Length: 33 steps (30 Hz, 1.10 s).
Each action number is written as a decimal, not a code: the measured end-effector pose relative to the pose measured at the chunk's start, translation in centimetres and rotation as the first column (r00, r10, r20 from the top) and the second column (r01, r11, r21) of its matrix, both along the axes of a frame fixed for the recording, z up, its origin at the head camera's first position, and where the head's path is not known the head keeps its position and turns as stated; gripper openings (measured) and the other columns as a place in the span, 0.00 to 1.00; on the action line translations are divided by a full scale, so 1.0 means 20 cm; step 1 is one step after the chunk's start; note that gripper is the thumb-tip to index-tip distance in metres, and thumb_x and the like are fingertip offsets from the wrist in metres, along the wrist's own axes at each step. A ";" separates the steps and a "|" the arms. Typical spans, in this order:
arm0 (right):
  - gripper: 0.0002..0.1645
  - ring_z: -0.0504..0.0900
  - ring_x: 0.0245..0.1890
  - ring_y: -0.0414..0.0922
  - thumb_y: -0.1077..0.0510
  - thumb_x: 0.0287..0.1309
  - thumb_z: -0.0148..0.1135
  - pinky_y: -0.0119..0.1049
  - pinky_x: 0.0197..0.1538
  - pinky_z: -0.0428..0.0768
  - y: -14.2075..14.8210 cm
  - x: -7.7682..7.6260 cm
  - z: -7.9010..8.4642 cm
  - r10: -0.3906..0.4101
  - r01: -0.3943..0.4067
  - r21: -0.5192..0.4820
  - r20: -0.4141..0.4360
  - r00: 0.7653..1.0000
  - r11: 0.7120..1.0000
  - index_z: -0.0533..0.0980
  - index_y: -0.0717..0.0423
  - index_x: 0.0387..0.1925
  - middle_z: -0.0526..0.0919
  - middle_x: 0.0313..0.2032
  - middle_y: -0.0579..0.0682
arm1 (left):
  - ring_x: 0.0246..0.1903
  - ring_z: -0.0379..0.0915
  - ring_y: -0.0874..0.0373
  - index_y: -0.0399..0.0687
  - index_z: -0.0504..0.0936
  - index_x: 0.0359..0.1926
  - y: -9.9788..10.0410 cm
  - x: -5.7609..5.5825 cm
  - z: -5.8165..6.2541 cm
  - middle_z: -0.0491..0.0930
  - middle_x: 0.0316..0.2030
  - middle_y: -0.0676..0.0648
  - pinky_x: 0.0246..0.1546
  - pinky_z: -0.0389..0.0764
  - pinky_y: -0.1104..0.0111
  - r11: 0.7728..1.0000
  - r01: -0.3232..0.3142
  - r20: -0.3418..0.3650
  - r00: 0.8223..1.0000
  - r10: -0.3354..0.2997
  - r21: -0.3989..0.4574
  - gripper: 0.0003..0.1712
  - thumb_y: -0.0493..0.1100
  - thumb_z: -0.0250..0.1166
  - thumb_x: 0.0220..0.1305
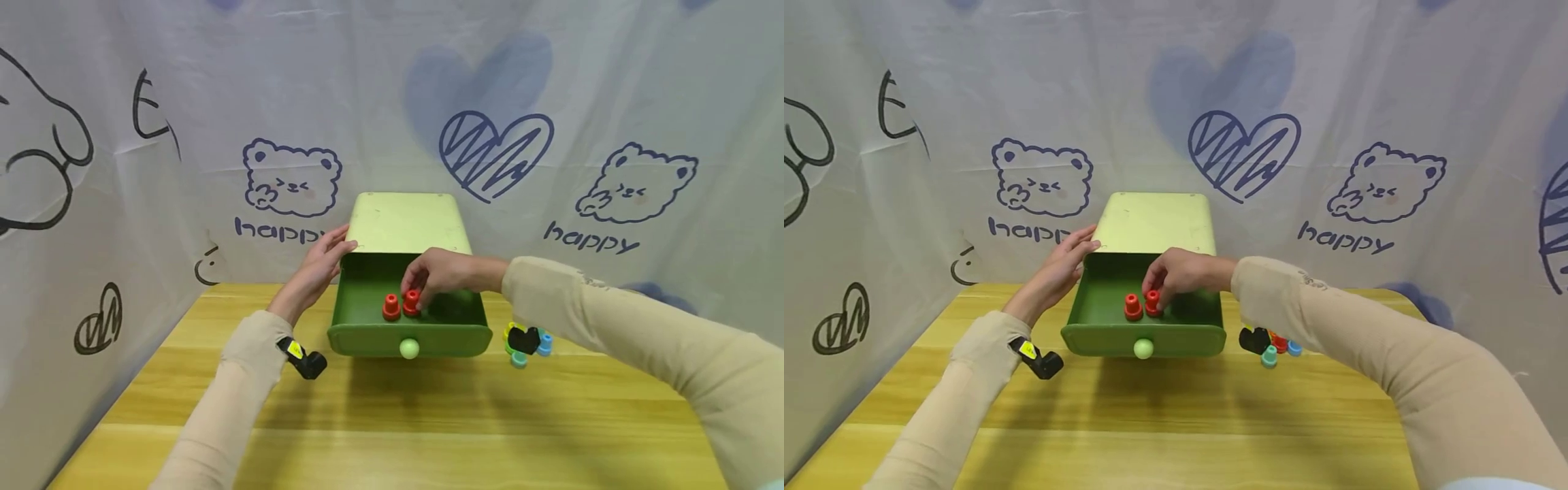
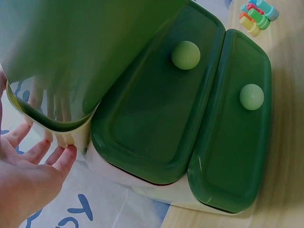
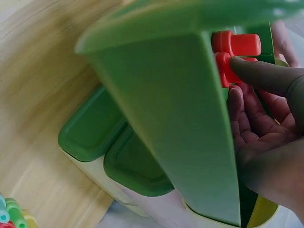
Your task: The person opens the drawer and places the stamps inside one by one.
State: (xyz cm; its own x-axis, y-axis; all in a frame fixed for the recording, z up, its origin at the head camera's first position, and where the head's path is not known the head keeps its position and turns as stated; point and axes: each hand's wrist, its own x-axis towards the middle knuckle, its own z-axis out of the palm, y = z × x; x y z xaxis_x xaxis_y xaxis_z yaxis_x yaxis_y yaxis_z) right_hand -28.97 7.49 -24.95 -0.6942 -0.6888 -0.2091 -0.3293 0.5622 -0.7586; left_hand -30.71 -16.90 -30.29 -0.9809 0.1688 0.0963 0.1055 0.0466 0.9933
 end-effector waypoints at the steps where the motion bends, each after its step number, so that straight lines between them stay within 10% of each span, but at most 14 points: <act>1: 0.17 0.81 0.36 0.44 0.78 0.43 0.67 0.36 0.43 0.83 0.00 0.00 0.00 -0.003 0.003 0.002 -0.004 1.000 1.000 0.80 0.69 0.39 0.84 0.33 0.53 | 0.72 0.44 0.49 0.49 0.52 0.75 0.00 0.00 0.00 0.51 0.73 0.46 0.70 0.46 0.47 1.000 0.001 0.000 1.000 -0.001 0.000 0.38 0.48 0.56 0.69; 33: 0.21 0.81 0.43 0.46 0.65 0.56 0.66 0.42 0.47 0.80 0.25 0.03 0.12 -0.115 0.120 -0.121 0.043 0.992 0.985 0.75 0.68 0.52 0.81 0.49 0.60 | 0.72 0.42 0.49 0.48 0.51 0.75 0.01 0.00 0.01 0.49 0.74 0.45 0.70 0.44 0.48 1.000 0.007 0.013 1.000 -0.007 0.008 0.38 0.47 0.55 0.70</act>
